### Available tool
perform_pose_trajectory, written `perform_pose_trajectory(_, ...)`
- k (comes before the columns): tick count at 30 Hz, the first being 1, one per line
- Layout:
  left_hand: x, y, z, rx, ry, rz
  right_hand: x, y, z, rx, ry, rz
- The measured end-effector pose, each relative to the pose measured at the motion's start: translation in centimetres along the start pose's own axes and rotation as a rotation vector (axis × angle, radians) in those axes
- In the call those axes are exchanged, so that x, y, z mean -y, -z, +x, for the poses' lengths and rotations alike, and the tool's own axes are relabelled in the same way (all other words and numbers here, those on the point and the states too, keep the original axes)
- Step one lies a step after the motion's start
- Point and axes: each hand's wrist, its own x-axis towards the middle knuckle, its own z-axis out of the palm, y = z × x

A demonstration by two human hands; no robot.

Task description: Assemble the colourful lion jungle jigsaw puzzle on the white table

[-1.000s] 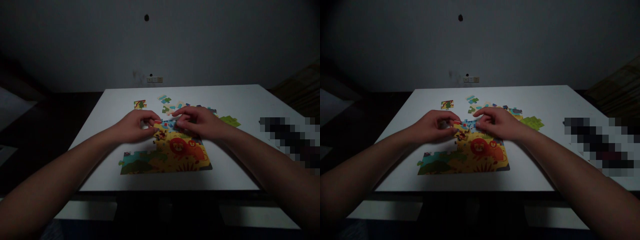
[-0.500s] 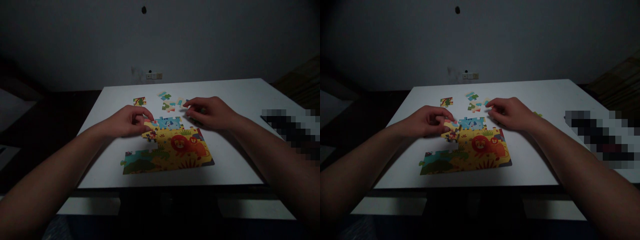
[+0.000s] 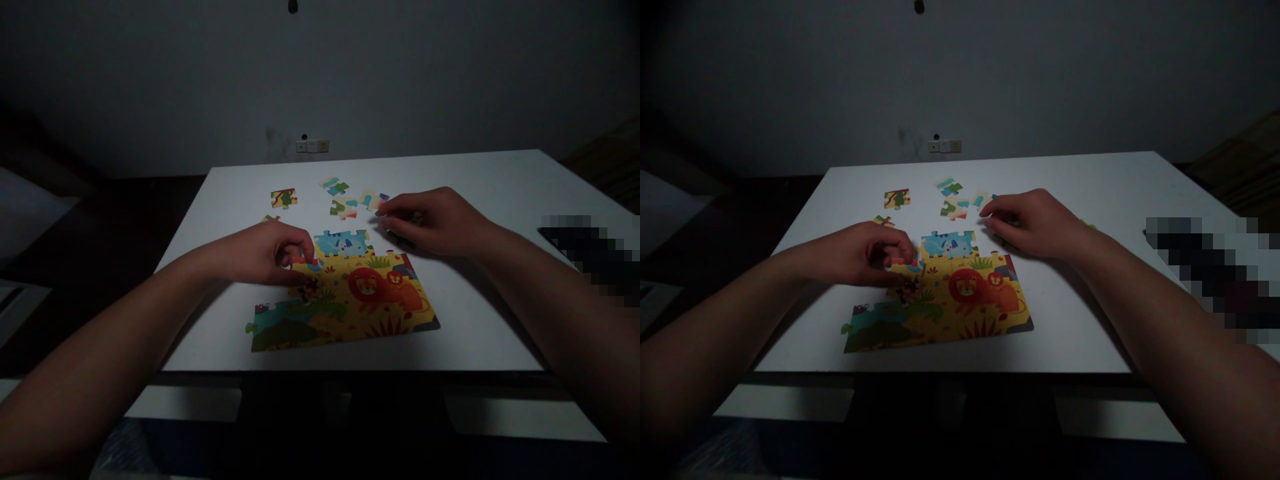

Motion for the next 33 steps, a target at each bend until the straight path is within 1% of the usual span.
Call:
perform_pose_trajectory(7, -0.5, 0.2, 0.1, 0.013, 0.022, 0.112, 0.5, 0.0, 0.0, -0.004, -0.027, 0.009)
perform_pose_trajectory(10, -0.6, 0.2, 0.0, 0.017, 0.003, 0.097, 0.6, 0.1, 0.0, -0.003, -0.026, -0.011)
perform_pose_trajectory(15, -0.5, 0.1, -0.1, 0.064, 0.012, 0.044, 0.4, 0.1, 0.0, -0.01, -0.003, -0.036)
perform_pose_trajectory(23, -1.0, 0.1, -0.3, 0.059, 0.057, 0.096, 0.3, 0.2, -0.1, 0.01, -0.019, -0.002)
perform_pose_trajectory(29, -1.4, -0.1, -0.4, 0.073, 0.066, 0.071, 0.0, 0.2, -0.2, 0.042, -0.042, 0.046)
perform_pose_trajectory(31, -1.5, 0.0, -0.3, 0.08, 0.066, 0.109, 0.1, 0.2, -0.2, 0.039, -0.041, 0.042)
perform_pose_trajectory(33, -1.6, 0.0, -0.2, 0.076, 0.059, 0.194, 0.5, 0.4, -0.3, 0.042, -0.026, 0.029)
